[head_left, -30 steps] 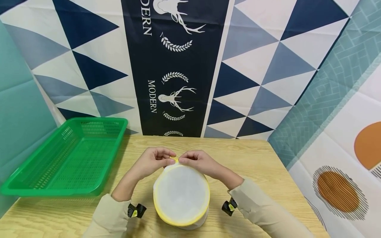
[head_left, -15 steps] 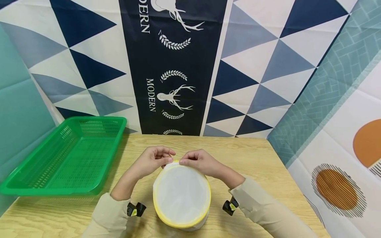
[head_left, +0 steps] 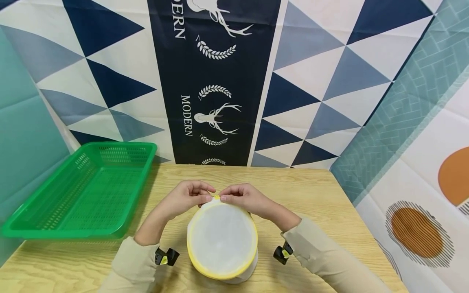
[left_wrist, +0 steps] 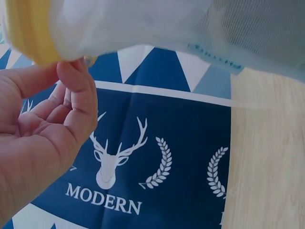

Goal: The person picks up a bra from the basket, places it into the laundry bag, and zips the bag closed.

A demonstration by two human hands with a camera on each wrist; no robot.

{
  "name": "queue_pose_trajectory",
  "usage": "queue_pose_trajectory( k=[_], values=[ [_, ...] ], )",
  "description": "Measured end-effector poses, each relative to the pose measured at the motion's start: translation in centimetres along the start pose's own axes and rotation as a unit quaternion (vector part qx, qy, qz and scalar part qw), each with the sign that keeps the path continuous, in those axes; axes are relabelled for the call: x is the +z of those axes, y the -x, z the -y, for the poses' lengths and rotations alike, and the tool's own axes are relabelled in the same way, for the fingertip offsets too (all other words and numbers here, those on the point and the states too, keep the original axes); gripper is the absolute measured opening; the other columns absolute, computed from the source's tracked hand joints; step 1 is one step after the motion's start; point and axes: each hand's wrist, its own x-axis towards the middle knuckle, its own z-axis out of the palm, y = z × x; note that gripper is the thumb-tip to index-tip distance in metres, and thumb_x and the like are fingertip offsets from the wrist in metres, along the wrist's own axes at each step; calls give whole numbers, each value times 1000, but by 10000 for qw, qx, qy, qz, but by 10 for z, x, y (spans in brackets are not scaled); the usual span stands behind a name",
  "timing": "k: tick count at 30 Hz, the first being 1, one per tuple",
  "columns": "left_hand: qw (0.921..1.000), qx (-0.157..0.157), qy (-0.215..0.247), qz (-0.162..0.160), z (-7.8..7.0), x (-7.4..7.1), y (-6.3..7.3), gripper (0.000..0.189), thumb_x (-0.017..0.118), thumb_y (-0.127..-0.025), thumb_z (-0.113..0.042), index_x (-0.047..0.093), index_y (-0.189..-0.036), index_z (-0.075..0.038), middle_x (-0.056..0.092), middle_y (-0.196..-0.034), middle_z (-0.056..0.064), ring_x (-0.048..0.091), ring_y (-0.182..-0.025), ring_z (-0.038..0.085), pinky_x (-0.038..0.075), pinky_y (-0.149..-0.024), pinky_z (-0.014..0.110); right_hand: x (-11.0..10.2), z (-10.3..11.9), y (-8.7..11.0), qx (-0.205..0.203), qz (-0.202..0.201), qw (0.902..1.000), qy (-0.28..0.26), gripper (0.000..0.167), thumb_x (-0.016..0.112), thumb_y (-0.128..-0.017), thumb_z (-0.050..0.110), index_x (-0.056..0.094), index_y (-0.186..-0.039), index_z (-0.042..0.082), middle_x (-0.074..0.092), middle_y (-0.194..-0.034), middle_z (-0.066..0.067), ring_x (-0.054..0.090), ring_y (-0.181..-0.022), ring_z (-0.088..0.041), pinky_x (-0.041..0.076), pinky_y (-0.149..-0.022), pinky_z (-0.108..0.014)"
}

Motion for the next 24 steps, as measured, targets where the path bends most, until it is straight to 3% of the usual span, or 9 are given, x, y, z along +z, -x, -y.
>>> queue_pose_trajectory(
  k=[4,7,10,17,24],
  values=[
    [10000,0,52,-64,0,3,-1,28,58,-92,-8,56,-114,9,64,-89,12,58,-75,13,50,-68,23,-1,0,-2,58,130,9999,-10,34,52,-96,30,63,-119,8,65,-79,2,44,-47,-7,38,-45,-21],
    [9999,24,106,-92,-1,5,-3,26,57,-92,-6,55,-113,9,63,-91,13,58,-78,14,50,-68,21,-2,0,-4,67,264,9996,-44,38,43,-99,33,61,-121,9,60,-74,4,38,-46,-9,31,-43,-21],
    [9998,18,151,-100,-2,6,-4,24,56,-93,-5,55,-112,9,62,-92,13,58,-79,14,50,-69,21,-3,1,-5,70,371,9992,-157,39,39,-101,32,60,-119,5,58,-74,4,39,-48,-9,31,-43,-21],
    [9997,-27,194,-141,-2,6,-5,19,54,-93,-4,55,-108,8,61,-91,11,57,-78,14,50,-69,21,-3,4,-6,197,386,9985,-326,31,46,-98,28,58,-110,2,56,-72,3,40,-48,-8,33,-45,-21],
    [9985,-233,226,-441,0,7,-7,19,56,-92,-4,57,-106,8,60,-89,9,56,-76,14,49,-68,21,-2,3,-5,506,-90,9986,150,30,59,-92,33,65,-104,6,63,-83,0,52,-64,-9,44,-57,-22]
  ],
)
